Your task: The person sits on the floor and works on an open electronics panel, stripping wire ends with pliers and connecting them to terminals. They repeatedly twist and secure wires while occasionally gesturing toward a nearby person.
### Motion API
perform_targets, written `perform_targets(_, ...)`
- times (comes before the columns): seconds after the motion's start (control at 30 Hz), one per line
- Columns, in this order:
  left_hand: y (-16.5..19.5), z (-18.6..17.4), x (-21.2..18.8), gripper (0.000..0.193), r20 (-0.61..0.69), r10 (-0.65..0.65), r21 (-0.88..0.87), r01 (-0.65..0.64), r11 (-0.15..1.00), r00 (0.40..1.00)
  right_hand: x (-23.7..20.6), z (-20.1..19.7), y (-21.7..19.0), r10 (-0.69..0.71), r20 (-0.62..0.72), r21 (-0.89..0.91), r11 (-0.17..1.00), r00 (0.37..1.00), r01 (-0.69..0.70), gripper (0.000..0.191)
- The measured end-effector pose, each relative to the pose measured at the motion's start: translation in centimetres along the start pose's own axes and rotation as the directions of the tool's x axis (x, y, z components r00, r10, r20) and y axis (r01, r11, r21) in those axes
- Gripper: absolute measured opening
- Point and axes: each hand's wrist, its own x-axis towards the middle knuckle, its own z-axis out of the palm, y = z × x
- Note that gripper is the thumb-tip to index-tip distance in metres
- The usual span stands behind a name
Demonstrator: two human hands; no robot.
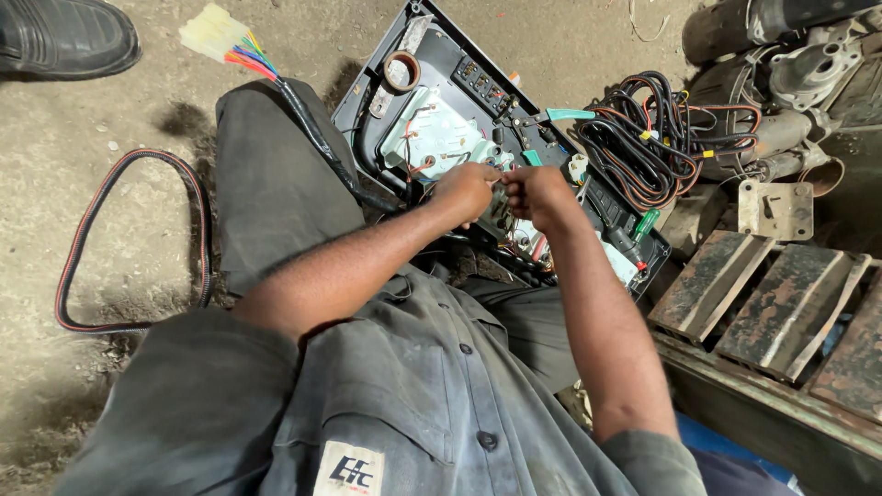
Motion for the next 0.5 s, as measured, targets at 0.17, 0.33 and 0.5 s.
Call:
perform_targets(0.17,0.3,-0.5,0.0,0.045,0.022,0.011,0.030,-0.012,0.999,1.000,-3.5,0.2,-1.4,-0.083,-0.039,-0.171,0.982,0.996,0.075,0.017)
perform_targets(0.33,0.2,-1.1,0.2,0.045,0.061,0.009,0.035,-0.011,0.999,0.998,-7.2,2.6,-1.0,-0.868,0.206,-0.886,0.031,0.452,0.463,0.017)
perform_targets(0.5,-0.1,-1.3,0.9,0.051,0.089,-0.004,0.029,0.002,1.000,0.996,-6.1,3.5,-0.8,-0.847,0.274,-0.929,-0.111,0.456,0.352,0.012)
